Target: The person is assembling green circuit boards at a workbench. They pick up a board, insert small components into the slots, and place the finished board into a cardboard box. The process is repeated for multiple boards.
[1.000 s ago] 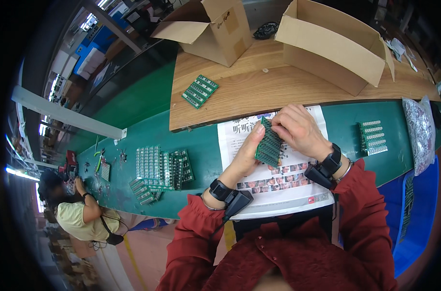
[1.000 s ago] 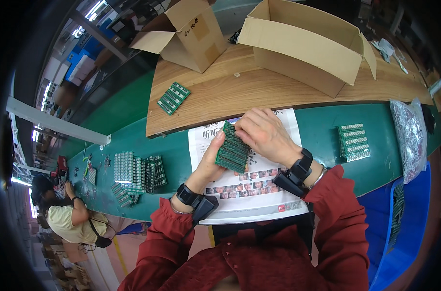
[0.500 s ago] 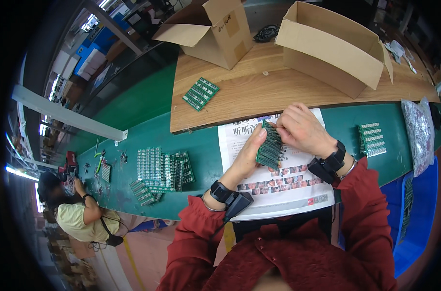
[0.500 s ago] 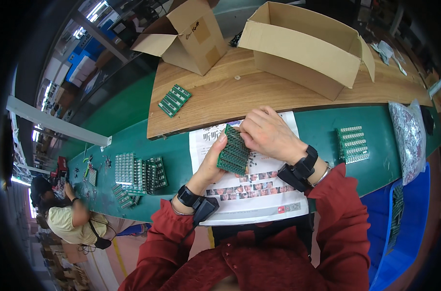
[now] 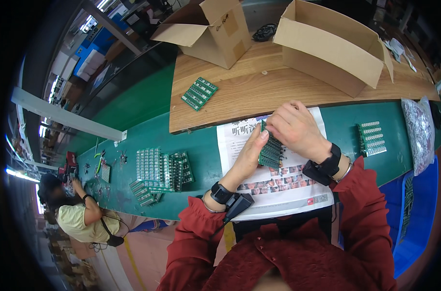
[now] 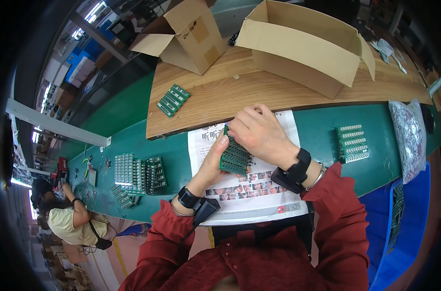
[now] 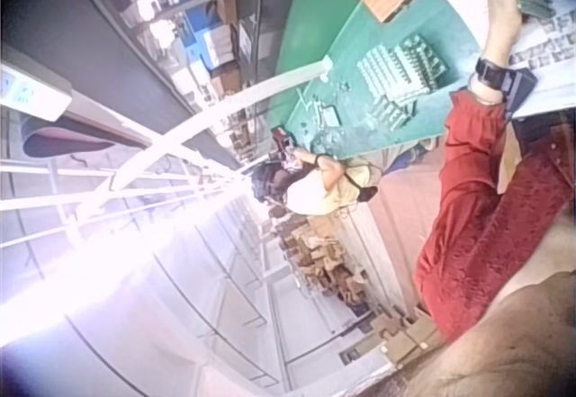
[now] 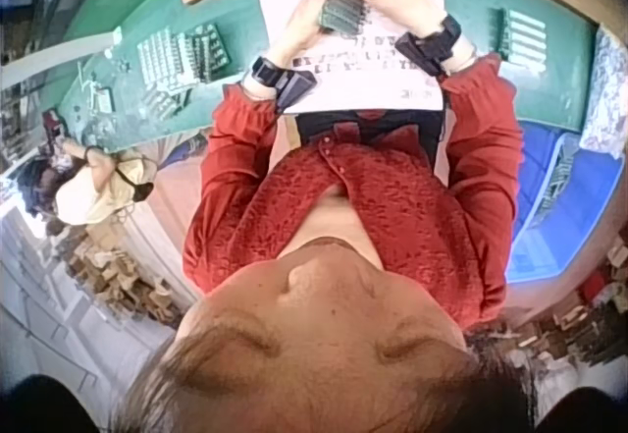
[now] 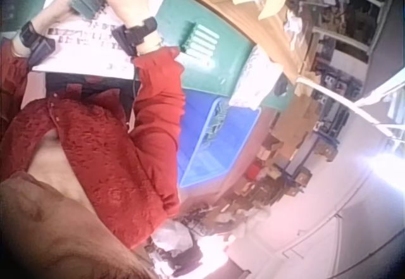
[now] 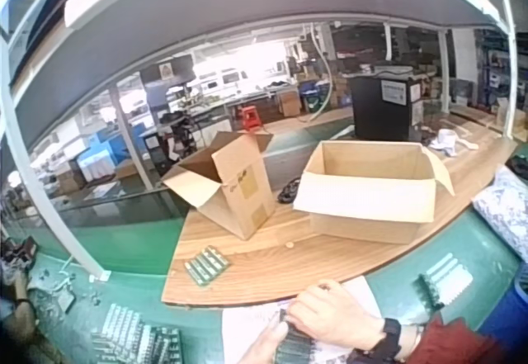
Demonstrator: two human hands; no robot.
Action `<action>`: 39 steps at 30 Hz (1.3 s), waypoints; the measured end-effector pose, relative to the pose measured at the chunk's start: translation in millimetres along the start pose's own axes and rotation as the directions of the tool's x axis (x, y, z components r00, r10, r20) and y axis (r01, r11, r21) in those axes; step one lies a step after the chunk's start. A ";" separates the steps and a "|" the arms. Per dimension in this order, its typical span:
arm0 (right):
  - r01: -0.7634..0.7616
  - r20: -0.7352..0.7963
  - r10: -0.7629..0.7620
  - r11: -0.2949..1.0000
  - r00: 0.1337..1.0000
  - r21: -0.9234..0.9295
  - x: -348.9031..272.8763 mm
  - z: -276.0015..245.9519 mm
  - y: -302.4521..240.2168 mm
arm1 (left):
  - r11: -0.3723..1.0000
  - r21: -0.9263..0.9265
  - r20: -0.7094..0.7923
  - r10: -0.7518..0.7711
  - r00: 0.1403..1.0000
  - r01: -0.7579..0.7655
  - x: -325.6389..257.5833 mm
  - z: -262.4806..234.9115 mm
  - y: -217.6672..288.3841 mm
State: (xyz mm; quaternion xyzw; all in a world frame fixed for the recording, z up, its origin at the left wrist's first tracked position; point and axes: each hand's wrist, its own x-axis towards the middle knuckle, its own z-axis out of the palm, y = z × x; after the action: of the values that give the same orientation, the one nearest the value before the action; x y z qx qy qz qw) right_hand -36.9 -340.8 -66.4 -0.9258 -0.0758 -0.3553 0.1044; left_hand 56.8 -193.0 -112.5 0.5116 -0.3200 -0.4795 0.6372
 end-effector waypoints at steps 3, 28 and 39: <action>0.025 0.045 -0.022 0.998 0.999 -0.065 1.5 -1.7 -0.7 | 0.998 -0.042 0.040 -0.053 0.998 0.055 -2.6 -2.7 3.9; -0.093 -0.020 0.101 0.968 0.995 0.234 -11.6 5.2 7.4 | 0.944 -0.306 0.047 -0.114 0.992 0.123 -4.2 1.0 8.1; -0.153 -0.002 0.161 0.947 0.987 0.282 -5.1 3.5 -5.2 | 0.946 -0.304 0.065 -0.102 0.993 0.117 -2.9 -0.9 3.1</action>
State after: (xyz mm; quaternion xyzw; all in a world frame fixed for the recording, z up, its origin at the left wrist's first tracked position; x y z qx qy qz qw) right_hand -39.5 -335.3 -71.6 -0.9001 -0.0503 -0.3431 0.2636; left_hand 57.5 -189.9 -109.5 0.4117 -0.2279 -0.5702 0.6734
